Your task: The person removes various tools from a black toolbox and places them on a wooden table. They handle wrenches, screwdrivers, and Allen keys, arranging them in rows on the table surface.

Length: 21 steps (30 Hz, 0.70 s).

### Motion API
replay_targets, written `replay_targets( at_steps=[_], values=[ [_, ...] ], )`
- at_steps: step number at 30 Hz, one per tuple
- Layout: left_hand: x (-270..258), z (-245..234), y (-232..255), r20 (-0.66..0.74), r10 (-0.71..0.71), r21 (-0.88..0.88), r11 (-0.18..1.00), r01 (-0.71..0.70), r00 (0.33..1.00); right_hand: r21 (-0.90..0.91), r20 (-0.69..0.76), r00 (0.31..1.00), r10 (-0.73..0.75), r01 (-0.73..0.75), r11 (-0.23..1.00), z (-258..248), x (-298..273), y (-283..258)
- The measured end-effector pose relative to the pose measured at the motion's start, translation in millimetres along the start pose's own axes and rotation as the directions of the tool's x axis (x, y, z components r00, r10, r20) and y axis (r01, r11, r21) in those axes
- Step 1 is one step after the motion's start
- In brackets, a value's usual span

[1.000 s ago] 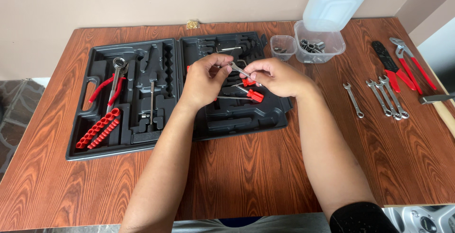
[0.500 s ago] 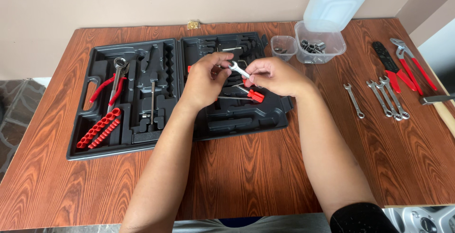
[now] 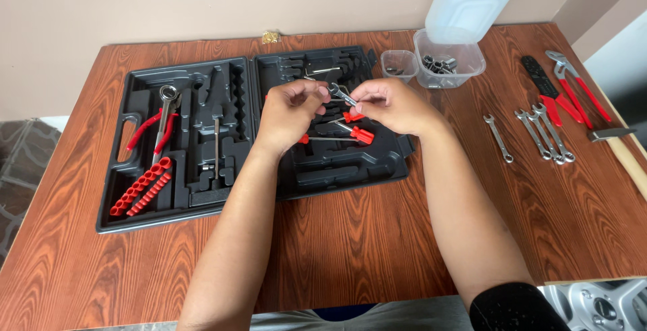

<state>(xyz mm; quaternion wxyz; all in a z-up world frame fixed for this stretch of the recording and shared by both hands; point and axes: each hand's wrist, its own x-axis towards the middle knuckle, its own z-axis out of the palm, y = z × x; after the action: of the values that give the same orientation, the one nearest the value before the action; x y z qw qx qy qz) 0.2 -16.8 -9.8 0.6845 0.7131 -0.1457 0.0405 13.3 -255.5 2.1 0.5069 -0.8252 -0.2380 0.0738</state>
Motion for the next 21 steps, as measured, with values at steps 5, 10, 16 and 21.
replay_targets(
  at_steps=[5,10,16,21],
  values=[
    [-0.3,4.7,6.8,-0.021,-0.088,-0.014,0.996,0.087,0.996,0.007,-0.031,0.999,0.009,-0.009,1.0,1.7,-7.3,-3.8],
    [-3.4,11.1,11.0,0.019,-0.119,0.019,0.993,0.119,0.993,-0.021,-0.065,0.997,0.041,-0.043,0.999,-0.9,-22.4,-4.1],
    [-7.4,27.1,6.3,0.157,-0.062,-0.021,0.998,0.066,0.986,-0.014,-0.099,0.991,0.09,-0.092,0.996,-9.0,-53.0,1.2],
    [-13.3,38.5,-1.3,0.267,0.021,-0.031,0.999,-0.013,0.963,-0.058,-0.196,0.973,0.121,-0.134,0.989,-13.8,-83.9,8.7]
  ],
)
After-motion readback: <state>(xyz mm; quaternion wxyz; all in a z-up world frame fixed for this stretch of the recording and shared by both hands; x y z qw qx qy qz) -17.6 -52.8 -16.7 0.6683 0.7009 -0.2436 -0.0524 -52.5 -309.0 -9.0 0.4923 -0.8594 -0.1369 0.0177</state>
